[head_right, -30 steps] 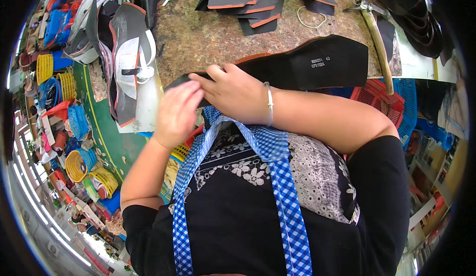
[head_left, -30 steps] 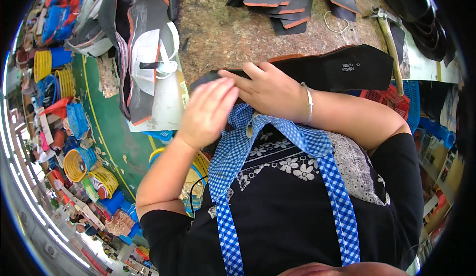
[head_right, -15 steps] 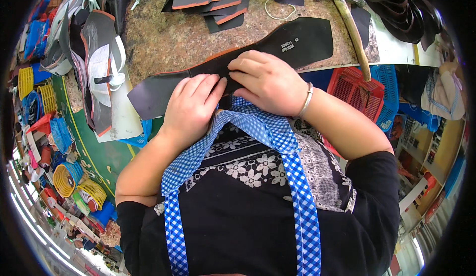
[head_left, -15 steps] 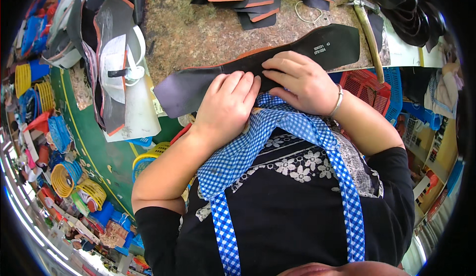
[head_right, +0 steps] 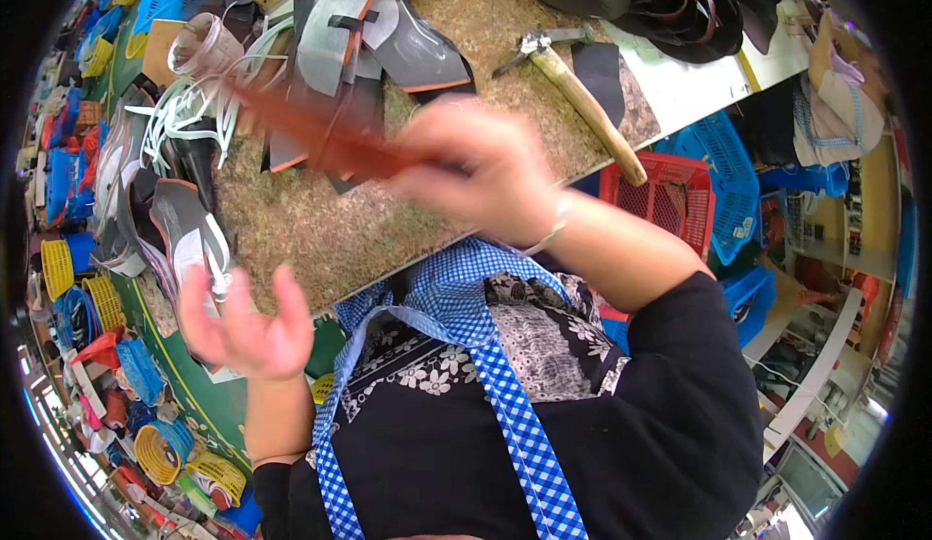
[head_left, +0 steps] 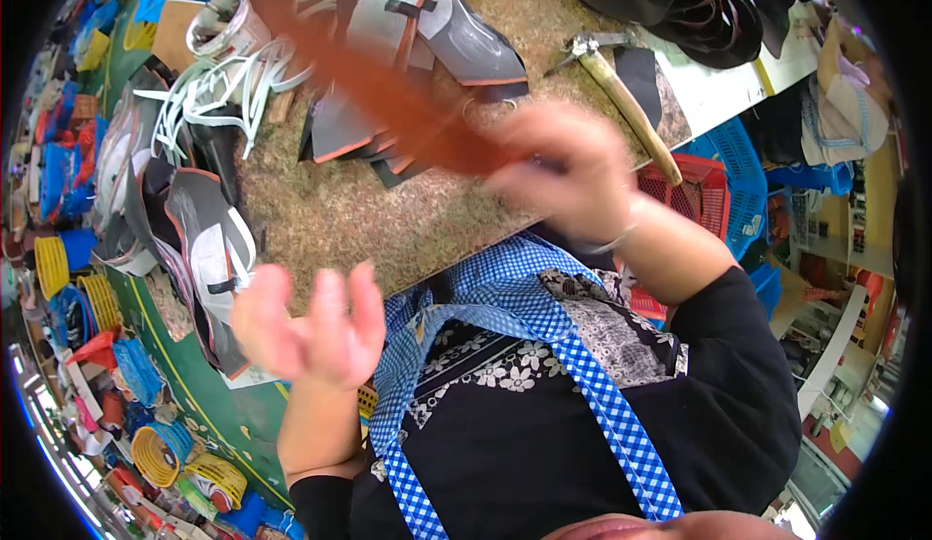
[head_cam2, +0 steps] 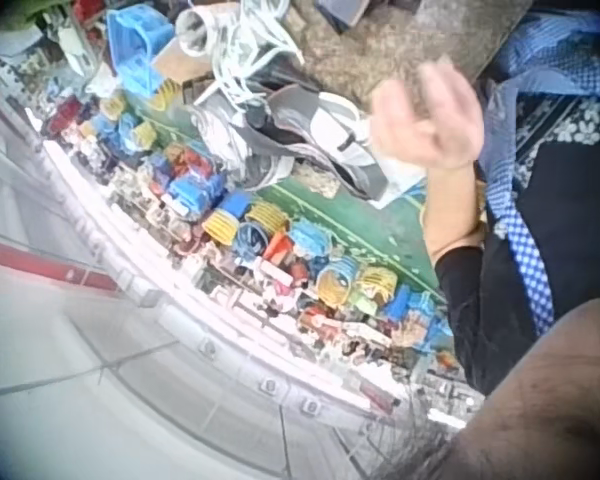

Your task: Hammering, gluing, and assembling leather shoe components at a workbench in a workshop.

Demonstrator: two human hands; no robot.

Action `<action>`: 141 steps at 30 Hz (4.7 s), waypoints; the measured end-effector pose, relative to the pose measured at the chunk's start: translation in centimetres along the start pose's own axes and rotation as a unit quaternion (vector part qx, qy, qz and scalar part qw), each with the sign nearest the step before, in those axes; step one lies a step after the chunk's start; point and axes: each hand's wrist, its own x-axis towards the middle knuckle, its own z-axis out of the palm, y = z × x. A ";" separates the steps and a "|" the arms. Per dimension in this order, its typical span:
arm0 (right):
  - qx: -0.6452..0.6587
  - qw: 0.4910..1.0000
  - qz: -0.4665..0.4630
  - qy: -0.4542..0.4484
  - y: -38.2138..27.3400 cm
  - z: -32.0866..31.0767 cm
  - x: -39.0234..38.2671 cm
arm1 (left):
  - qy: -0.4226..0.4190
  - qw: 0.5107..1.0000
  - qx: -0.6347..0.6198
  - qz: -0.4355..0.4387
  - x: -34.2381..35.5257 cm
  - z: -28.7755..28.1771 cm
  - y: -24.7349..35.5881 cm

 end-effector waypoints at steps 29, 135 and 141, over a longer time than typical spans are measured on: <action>-0.170 0.945 -0.210 -0.182 3.2 4.2 -2.2 | -0.374 0.889 -0.233 -0.125 -4.8 5.8 2.1; -0.359 0.927 0.032 -0.106 3.3 -0.1 -8.5 | -0.362 0.889 -0.242 -0.142 1.4 11.0 2.3; -0.023 0.969 0.245 -0.026 3.2 -2.2 -9.0 | -0.358 0.902 -0.219 0.103 -2.1 7.5 6.9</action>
